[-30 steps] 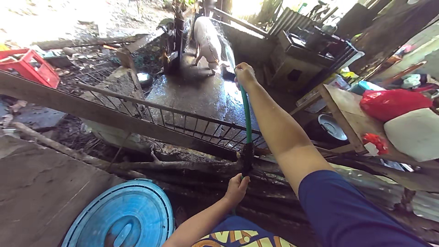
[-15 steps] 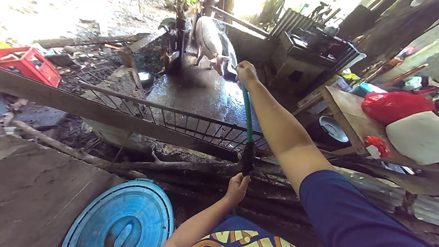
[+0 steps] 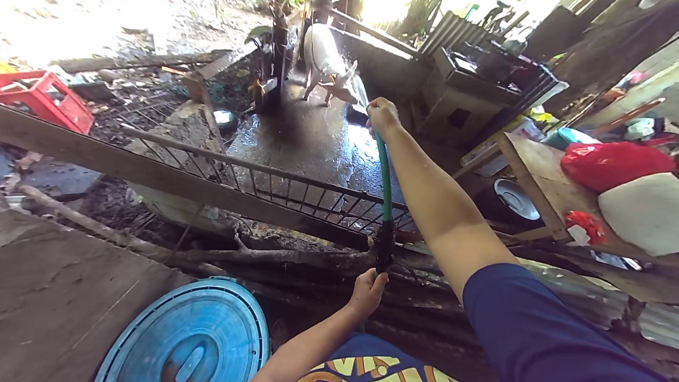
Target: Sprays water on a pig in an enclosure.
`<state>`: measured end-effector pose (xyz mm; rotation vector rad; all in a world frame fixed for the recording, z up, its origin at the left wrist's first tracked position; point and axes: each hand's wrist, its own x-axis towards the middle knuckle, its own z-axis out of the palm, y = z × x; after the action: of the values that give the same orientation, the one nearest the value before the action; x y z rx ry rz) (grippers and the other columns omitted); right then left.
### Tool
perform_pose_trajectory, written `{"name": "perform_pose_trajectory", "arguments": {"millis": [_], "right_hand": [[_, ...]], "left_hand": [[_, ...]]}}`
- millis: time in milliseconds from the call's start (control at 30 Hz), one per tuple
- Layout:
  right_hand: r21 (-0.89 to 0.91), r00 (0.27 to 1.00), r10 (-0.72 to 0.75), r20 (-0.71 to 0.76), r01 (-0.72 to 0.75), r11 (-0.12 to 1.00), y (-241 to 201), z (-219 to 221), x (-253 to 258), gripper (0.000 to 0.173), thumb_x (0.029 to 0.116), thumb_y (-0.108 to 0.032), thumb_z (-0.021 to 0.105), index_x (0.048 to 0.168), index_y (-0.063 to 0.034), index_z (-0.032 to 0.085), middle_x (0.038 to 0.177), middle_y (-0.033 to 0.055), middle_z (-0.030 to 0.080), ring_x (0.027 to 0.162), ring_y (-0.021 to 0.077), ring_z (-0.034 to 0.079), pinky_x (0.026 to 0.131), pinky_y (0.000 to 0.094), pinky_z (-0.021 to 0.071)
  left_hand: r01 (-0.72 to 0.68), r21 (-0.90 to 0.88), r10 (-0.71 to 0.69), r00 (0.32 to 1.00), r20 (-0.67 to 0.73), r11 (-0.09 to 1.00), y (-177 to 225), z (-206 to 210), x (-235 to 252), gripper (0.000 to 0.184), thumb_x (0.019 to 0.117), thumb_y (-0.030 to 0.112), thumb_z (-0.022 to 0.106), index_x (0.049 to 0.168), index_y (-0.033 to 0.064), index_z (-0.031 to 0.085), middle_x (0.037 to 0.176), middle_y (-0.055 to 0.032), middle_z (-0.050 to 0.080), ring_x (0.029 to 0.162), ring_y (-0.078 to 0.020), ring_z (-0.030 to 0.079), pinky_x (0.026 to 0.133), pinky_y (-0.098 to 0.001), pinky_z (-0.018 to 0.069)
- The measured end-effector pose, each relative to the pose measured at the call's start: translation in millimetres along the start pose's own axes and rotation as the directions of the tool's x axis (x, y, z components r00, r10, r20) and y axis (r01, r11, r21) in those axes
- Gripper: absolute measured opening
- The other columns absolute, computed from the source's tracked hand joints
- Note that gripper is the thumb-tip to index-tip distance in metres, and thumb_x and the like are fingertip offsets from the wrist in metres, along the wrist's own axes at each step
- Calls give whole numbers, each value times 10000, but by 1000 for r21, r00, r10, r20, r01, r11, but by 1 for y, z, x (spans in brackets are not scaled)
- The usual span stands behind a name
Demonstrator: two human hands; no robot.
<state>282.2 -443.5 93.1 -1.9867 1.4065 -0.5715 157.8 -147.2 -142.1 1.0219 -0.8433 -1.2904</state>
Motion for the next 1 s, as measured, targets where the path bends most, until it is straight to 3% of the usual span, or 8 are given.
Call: {"name": "perform_pose_trajectory", "arguments": {"millis": [433, 1000], "right_hand": [[-22, 997, 61, -50, -62, 998, 13, -11, 6, 320, 1103, -210, 409, 1355, -84, 560, 939, 137, 625, 637, 193, 596, 597, 360, 531], [109, 993, -116, -15, 117, 987, -25, -13, -17, 271, 1112, -199, 421, 1317, -70, 543, 835, 87, 570, 525, 138, 533, 494, 293, 498]], "left_hand": [[6, 5, -6, 1000, 9, 1000, 1, 4, 2, 276, 1050, 193, 458, 960, -1, 633, 643, 77, 471, 548, 14, 451, 564, -178, 425], [-40, -30, 38, 997, -69, 999, 3, 6, 4, 247, 1036, 181, 489, 929, 8, 629, 636, 96, 457, 540, 40, 427, 549, -154, 401]]}}
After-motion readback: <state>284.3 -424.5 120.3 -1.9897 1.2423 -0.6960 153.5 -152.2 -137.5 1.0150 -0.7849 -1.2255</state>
